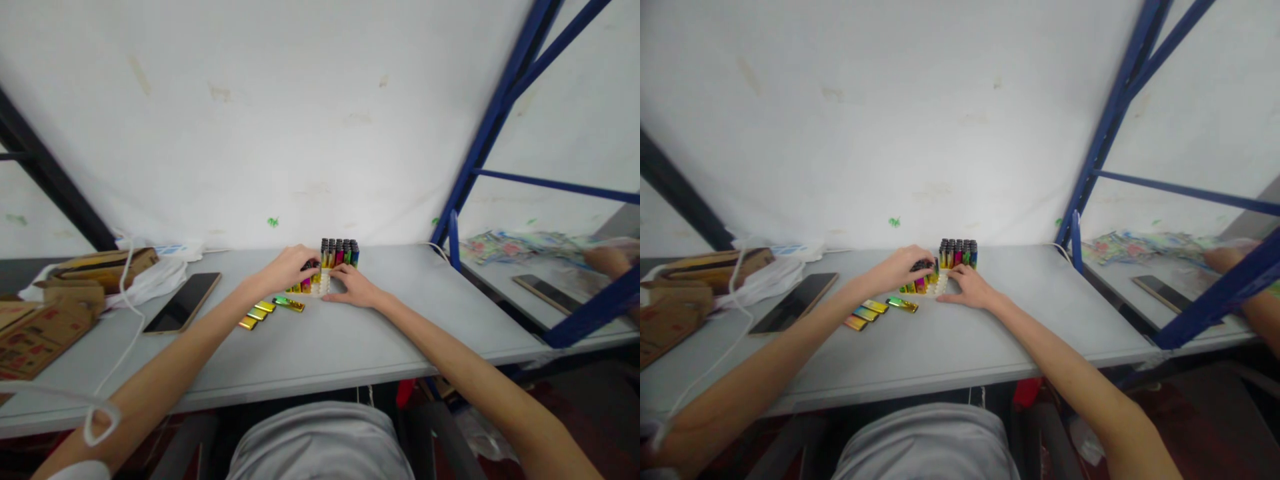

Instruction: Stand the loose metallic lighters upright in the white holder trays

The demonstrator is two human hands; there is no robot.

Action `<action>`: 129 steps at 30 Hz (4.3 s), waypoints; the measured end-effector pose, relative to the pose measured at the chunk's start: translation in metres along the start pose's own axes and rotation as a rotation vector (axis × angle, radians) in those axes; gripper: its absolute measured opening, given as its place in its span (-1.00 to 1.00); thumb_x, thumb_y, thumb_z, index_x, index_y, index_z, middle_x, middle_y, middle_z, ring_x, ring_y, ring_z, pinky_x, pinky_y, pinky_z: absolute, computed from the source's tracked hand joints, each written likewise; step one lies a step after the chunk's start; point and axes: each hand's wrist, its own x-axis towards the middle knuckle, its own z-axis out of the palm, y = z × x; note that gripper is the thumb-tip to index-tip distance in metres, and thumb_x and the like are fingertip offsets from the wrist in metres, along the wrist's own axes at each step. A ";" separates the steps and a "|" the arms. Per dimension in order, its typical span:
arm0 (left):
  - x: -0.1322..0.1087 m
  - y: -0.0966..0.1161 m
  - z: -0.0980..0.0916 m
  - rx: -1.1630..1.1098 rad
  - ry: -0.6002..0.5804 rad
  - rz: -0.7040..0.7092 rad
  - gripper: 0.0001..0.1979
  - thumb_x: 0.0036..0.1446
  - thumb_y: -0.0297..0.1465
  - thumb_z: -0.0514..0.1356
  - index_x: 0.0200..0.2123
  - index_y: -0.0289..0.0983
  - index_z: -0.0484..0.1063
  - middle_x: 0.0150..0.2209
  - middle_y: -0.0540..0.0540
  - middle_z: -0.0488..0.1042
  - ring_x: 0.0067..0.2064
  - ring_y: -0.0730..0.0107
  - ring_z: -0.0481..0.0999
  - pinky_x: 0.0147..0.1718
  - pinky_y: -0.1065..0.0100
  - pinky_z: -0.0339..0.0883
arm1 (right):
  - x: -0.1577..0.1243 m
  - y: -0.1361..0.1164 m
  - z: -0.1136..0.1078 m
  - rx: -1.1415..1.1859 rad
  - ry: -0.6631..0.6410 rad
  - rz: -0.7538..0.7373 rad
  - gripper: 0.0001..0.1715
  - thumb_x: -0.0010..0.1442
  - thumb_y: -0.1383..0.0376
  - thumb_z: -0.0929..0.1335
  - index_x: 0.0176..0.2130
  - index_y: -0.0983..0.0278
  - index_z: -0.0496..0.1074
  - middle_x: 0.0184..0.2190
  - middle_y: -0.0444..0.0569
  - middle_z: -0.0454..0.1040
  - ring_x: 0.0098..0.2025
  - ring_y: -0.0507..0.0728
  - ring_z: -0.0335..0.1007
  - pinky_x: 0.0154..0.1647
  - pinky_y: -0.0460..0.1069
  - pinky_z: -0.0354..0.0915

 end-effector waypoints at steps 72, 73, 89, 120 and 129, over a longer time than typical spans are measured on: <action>-0.073 -0.101 -0.005 -0.104 -0.051 -0.550 -0.77 -0.17 -0.17 0.34 -0.45 -0.15 0.47 -0.55 -0.02 0.53 -0.47 0.24 0.48 -0.45 0.36 0.23 | -0.003 0.004 -0.001 -0.006 -0.039 -0.015 -0.15 0.23 -0.19 0.42 0.22 0.36 0.43 0.14 0.29 0.40 0.20 0.38 0.35 0.28 0.28 0.30; -0.076 -0.102 -0.001 -0.100 -0.054 -0.554 -0.75 -0.16 -0.16 0.33 -0.42 -0.15 0.47 -0.55 -0.01 0.52 -0.47 0.24 0.48 -0.44 0.36 0.23 | -0.003 0.004 -0.001 -0.007 -0.040 -0.016 -0.15 0.23 -0.18 0.42 0.22 0.36 0.43 0.14 0.29 0.40 0.20 0.38 0.35 0.28 0.28 0.30; -0.109 -0.094 -0.054 -0.137 -0.421 -0.685 -0.51 -0.16 0.11 0.32 -0.43 -0.21 0.52 -0.45 -0.10 0.57 -0.36 0.20 0.52 -0.43 0.36 0.23 | -0.004 0.004 -0.005 0.013 -0.061 -0.021 -0.18 0.24 -0.15 0.43 0.23 0.35 0.41 0.12 0.25 0.40 0.18 0.36 0.36 0.29 0.27 0.30; -0.093 -0.113 0.007 0.112 -0.139 -0.680 -0.58 0.04 0.00 0.17 -0.30 -0.23 0.52 -0.29 -0.27 0.62 -0.19 -0.02 0.60 -0.22 0.24 0.33 | -0.005 0.007 -0.004 0.008 -0.079 -0.019 -0.15 0.25 -0.16 0.41 0.24 0.38 0.39 0.15 0.29 0.37 0.22 0.36 0.34 0.32 0.29 0.27; -0.084 -0.083 0.000 -0.306 0.238 -0.550 -0.67 0.18 -0.09 0.18 -0.16 -0.18 0.22 -0.40 -0.05 0.55 -0.37 0.21 0.58 -0.30 0.27 0.37 | -0.005 0.004 -0.006 0.018 -0.074 -0.015 -0.17 0.25 -0.17 0.41 0.24 0.33 0.40 0.15 0.27 0.38 0.21 0.38 0.34 0.30 0.32 0.28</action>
